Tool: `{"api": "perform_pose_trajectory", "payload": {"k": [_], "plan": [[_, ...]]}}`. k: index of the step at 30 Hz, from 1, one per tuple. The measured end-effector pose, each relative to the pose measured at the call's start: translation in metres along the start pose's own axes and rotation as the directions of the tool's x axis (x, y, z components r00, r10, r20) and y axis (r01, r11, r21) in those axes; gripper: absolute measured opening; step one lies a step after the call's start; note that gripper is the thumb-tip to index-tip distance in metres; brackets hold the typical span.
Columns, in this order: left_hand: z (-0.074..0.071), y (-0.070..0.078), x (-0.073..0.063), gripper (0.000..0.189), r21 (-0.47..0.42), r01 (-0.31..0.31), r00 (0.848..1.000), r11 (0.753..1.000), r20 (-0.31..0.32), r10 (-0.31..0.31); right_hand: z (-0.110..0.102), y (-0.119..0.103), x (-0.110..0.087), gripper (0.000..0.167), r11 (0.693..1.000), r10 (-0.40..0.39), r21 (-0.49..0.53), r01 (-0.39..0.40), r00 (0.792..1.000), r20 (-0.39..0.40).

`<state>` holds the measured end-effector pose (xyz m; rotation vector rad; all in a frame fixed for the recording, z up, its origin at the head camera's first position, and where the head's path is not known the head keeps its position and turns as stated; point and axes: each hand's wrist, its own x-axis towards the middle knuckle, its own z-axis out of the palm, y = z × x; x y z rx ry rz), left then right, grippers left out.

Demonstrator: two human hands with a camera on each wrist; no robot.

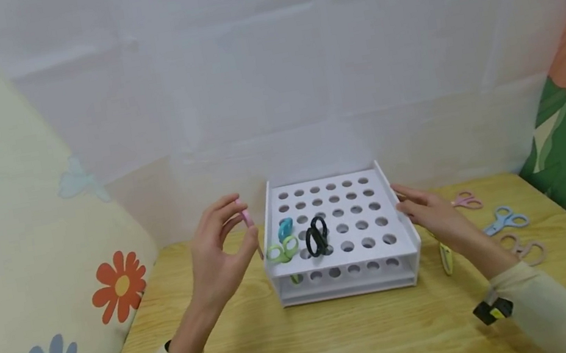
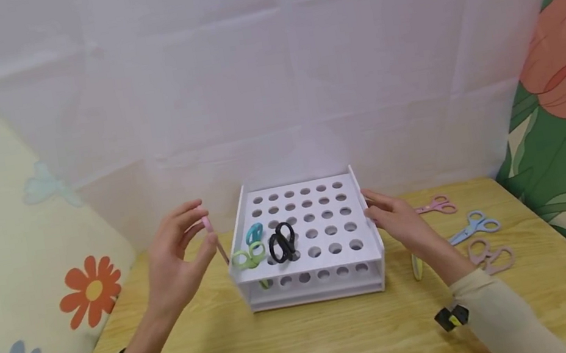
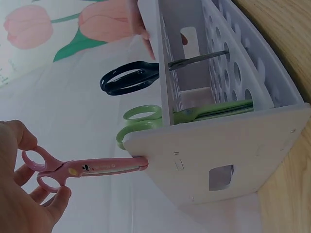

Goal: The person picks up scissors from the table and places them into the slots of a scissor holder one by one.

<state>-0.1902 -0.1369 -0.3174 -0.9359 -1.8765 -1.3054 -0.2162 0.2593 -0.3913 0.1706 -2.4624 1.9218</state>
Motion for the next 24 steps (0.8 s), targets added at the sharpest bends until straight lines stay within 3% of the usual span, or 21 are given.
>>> {"api": "perform_pose_trajectory", "payload": {"k": [8, 18, 24], "plan": [[0.007, -0.008, 0.017, 0.04, 0.042, -0.107, 0.992, 0.993, -0.055, 0.11, 0.001, 0.0, 0.002, 0.059, 1.0, -0.004, 0.002, 0.004, 1.0, 0.004], [0.021, -0.036, 0.036, 0.039, 0.063, -0.108, 0.991, 0.992, -0.068, 0.112, -0.001, 0.001, 0.002, 0.059, 1.0, -0.009, -0.014, 0.009, 1.0, -0.007], [0.034, -0.068, 0.036, 0.04, 0.053, -0.098, 0.994, 0.994, -0.046, 0.1, -0.002, 0.002, 0.0, 0.06, 1.0, -0.004, -0.02, 0.004, 1.0, -0.012]]}}
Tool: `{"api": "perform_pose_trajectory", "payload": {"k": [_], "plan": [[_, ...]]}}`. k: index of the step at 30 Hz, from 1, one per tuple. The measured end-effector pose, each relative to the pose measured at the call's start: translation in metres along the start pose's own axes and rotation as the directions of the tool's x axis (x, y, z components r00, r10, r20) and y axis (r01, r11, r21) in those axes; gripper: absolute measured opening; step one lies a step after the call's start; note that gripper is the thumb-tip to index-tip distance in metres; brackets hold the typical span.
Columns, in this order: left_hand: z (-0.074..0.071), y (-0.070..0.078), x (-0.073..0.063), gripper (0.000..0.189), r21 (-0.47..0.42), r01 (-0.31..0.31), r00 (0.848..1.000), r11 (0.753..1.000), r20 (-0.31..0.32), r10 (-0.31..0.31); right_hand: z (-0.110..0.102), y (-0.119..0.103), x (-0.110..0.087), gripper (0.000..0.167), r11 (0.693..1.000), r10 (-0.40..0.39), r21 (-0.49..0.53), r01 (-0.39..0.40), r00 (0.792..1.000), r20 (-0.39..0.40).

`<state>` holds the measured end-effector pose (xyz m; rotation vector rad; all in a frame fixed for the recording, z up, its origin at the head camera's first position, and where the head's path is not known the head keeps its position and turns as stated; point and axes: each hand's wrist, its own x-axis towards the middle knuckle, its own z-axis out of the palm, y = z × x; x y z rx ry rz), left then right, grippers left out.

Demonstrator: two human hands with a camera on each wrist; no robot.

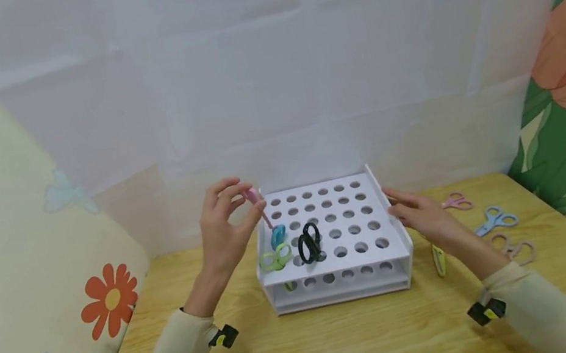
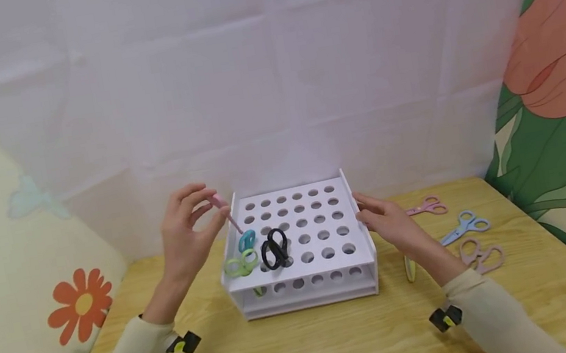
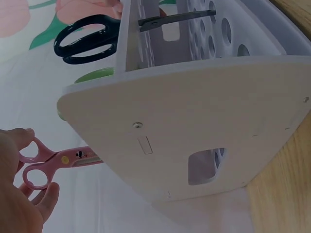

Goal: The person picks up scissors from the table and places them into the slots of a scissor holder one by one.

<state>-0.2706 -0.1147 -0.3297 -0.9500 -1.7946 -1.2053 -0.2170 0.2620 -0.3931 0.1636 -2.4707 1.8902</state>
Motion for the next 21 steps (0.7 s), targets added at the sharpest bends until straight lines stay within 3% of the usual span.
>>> {"api": "perform_pose_trajectory", "payload": {"k": [6, 13, 21], "plan": [[0.007, -0.027, -0.004, 0.039, 0.03, 0.021, 0.999, 0.999, 0.029, -0.022, -0.001, 0.0, 0.0, 0.06, 1.0, -0.008, -0.006, 0.008, 1.0, 0.003], [0.01, -0.034, -0.007, 0.037, 0.088, 0.086, 0.992, 0.992, 0.085, -0.094, -0.001, -0.002, 0.0, 0.06, 1.0, -0.02, -0.013, 0.02, 0.999, 0.025], [0.015, -0.038, -0.012, 0.032, 0.154, 0.172, 0.962, 0.973, 0.186, -0.2, 0.0, 0.002, -0.002, 0.06, 1.0, -0.025, -0.007, 0.025, 0.999, 0.025]]}}
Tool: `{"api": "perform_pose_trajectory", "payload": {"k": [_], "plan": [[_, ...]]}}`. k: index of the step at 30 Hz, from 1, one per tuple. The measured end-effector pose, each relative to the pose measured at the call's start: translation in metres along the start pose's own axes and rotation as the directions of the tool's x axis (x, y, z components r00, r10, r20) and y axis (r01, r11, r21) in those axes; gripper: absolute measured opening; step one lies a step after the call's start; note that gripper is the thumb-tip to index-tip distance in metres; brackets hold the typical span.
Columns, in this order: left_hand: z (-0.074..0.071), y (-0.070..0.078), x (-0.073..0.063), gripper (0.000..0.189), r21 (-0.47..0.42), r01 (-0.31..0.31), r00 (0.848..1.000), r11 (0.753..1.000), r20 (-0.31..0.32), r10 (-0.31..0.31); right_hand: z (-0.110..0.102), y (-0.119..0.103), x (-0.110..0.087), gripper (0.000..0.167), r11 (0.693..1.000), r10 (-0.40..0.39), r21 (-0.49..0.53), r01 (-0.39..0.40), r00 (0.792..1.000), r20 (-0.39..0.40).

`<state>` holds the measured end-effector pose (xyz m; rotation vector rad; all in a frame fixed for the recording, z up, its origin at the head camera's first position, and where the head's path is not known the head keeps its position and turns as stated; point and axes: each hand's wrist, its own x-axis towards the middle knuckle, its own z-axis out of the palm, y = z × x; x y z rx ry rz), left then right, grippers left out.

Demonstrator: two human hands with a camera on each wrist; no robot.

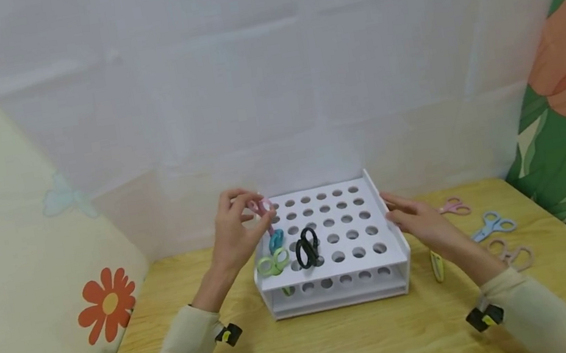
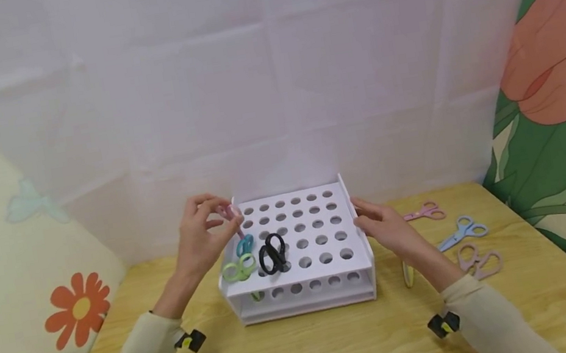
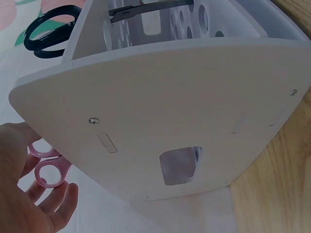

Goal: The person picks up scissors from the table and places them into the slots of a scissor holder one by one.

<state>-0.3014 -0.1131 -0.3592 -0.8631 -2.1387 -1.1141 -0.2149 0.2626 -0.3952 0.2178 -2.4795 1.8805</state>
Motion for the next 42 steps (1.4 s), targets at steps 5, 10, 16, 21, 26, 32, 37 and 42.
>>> {"api": "perform_pose_trajectory", "payload": {"k": [5, 10, 16, 21, 26, 32, 37, 42], "plan": [[0.002, -0.003, -0.003, 0.031, 0.065, 0.049, 0.995, 0.997, 0.081, -0.054, 0.002, 0.0, -0.001, 0.061, 1.0, 0.011, 0.002, -0.01, 1.0, 0.0], [0.005, -0.006, -0.003, 0.031, 0.152, 0.09, 0.977, 0.984, 0.177, -0.116, 0.002, 0.0, -0.002, 0.061, 1.0, 0.023, -0.003, -0.023, 1.0, -0.011], [0.006, -0.005, 0.002, 0.018, 0.224, 0.075, 0.96, 0.972, 0.248, -0.131, 0.002, 0.002, 0.0, 0.061, 1.0, 0.021, -0.01, -0.021, 1.0, -0.019], [0.007, -0.005, 0.003, 0.015, 0.245, 0.074, 0.942, 0.967, 0.302, -0.148, 0.002, 0.004, 0.002, 0.06, 1.0, 0.022, -0.007, -0.023, 1.0, -0.021], [0.008, -0.007, 0.004, 0.016, 0.262, 0.055, 0.934, 0.964, 0.328, -0.142, 0.002, 0.005, 0.003, 0.06, 0.999, 0.032, -0.006, -0.033, 0.999, -0.021], [0.008, -0.008, 0.006, 0.015, 0.268, 0.04, 0.933, 0.963, 0.335, -0.132, 0.002, 0.003, 0.002, 0.06, 0.999, 0.035, -0.006, -0.035, 0.999, -0.026], [0.006, -0.01, 0.004, 0.019, 0.226, 0.031, 0.933, 0.974, 0.342, -0.109, 0.002, 0.002, 0.002, 0.06, 1.0, 0.027, 0.0, -0.027, 0.999, -0.025], [-0.002, -0.013, -0.006, 0.024, 0.135, 0.019, 0.945, 0.991, 0.321, -0.062, 0.002, 0.002, 0.002, 0.06, 0.999, 0.04, 0.006, -0.04, 0.999, -0.021]]}}
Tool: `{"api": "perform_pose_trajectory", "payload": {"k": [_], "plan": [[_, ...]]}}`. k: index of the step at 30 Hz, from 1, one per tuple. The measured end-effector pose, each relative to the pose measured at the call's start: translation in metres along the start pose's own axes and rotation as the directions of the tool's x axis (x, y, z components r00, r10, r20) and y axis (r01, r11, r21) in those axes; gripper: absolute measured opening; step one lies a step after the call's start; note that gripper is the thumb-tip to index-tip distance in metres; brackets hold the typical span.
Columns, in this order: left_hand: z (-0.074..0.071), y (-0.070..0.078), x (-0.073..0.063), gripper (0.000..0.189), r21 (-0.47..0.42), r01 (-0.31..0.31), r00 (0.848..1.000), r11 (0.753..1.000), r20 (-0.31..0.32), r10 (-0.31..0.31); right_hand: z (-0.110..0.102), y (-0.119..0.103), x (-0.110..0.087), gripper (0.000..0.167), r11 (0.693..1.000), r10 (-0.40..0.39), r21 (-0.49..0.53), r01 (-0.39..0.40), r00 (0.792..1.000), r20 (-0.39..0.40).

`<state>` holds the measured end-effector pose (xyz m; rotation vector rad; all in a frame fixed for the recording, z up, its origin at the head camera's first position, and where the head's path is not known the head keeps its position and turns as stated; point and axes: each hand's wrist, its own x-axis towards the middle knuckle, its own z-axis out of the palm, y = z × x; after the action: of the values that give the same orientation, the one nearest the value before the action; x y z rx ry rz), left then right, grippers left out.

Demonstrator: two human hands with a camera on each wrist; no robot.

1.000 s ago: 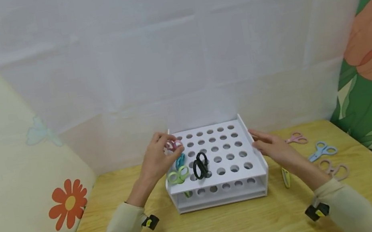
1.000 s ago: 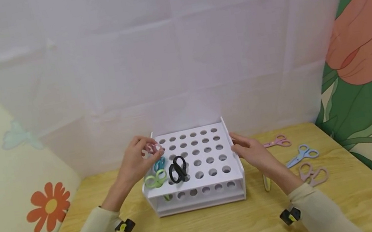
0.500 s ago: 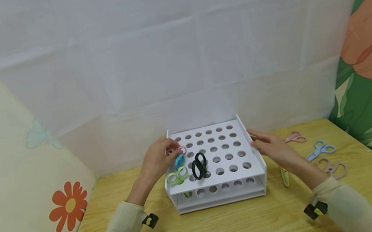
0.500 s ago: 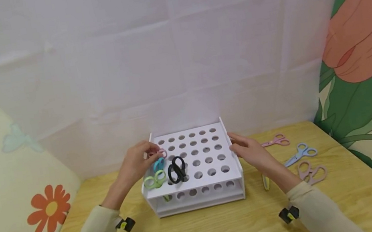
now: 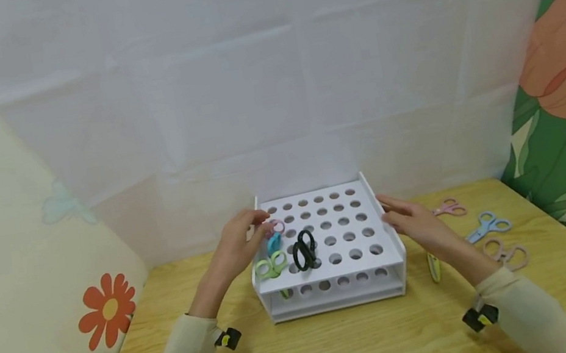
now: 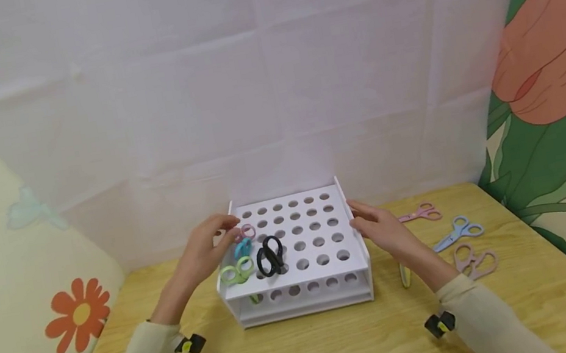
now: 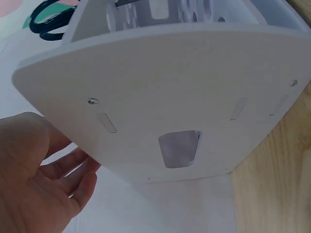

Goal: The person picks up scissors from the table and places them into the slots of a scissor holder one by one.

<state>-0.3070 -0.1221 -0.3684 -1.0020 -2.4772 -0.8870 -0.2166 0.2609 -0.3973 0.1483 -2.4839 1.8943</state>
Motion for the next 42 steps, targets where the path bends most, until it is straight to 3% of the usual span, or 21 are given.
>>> {"api": "perform_pose_trajectory", "payload": {"k": [4, 8, 10, 13, 16, 19, 25, 31, 32, 34, 39, 42], "plan": [[-0.005, -0.001, -0.015, 0.028, -0.061, 0.012, 0.997, 0.998, -0.076, -0.017, 0.002, 0.0, -0.001, 0.061, 1.0, 0.002, 0.0, -0.002, 1.0, 0.004], [-0.005, -0.003, -0.026, 0.033, -0.204, 0.108, 0.978, 0.973, -0.155, -0.141, 0.002, 0.0, -0.003, 0.062, 1.0, 0.001, 0.003, -0.001, 1.0, 0.006], [-0.003, -0.004, -0.03, 0.036, -0.317, 0.176, 0.958, 0.932, -0.164, -0.236, 0.002, 0.0, -0.003, 0.061, 1.0, -0.003, 0.015, 0.003, 1.0, 0.004], [0.001, -0.004, -0.034, 0.041, -0.467, 0.271, 0.922, 0.841, -0.125, -0.367, 0.003, 0.0, -0.003, 0.061, 0.999, -0.016, 0.049, 0.016, 1.0, 0.012], [0.008, -0.001, -0.035, 0.043, -0.58, 0.341, 0.897, 0.739, -0.035, -0.441, -0.001, 0.001, -0.005, 0.061, 0.997, -0.021, 0.08, 0.018, 0.999, 0.037], [0.016, 0.002, -0.035, 0.045, -0.64, 0.395, 0.881, 0.659, 0.061, -0.469, -0.01, -0.001, -0.008, 0.06, 0.996, -0.023, 0.083, 0.019, 0.998, 0.051], [0.022, 0.004, -0.034, 0.053, -0.648, 0.467, 0.846, 0.602, 0.13, -0.516, -0.038, -0.012, -0.016, 0.061, 0.994, -0.085, 0.068, 0.082, 0.995, 0.046], [0.019, 0.002, -0.032, 0.053, -0.728, 0.461, 0.82, 0.508, 0.13, -0.558, -0.07, -0.017, -0.023, 0.059, 0.981, -0.161, 0.111, 0.158, 0.987, 0.017], [0.019, 0.003, -0.032, 0.052, -0.73, 0.46, 0.816, 0.506, 0.122, -0.565, -0.074, -0.017, -0.025, 0.059, 0.98, -0.164, 0.113, 0.161, 0.986, 0.015], [0.019, 0.004, -0.032, 0.052, -0.718, 0.455, 0.812, 0.527, 0.093, -0.576, -0.083, -0.015, -0.029, 0.059, 0.982, -0.161, 0.097, 0.159, 0.987, 0.011], [0.024, 0.004, -0.034, 0.051, -0.643, 0.454, 0.808, 0.616, 0.007, -0.589, -0.098, -0.01, -0.036, 0.06, 0.984, -0.141, 0.106, 0.14, 0.99, 0.0], [0.029, 0.005, -0.036, 0.05, -0.652, 0.442, 0.806, 0.616, -0.013, -0.592, -0.103, -0.009, -0.041, 0.062, 0.993, -0.109, 0.035, 0.109, 0.994, -0.013]]}}
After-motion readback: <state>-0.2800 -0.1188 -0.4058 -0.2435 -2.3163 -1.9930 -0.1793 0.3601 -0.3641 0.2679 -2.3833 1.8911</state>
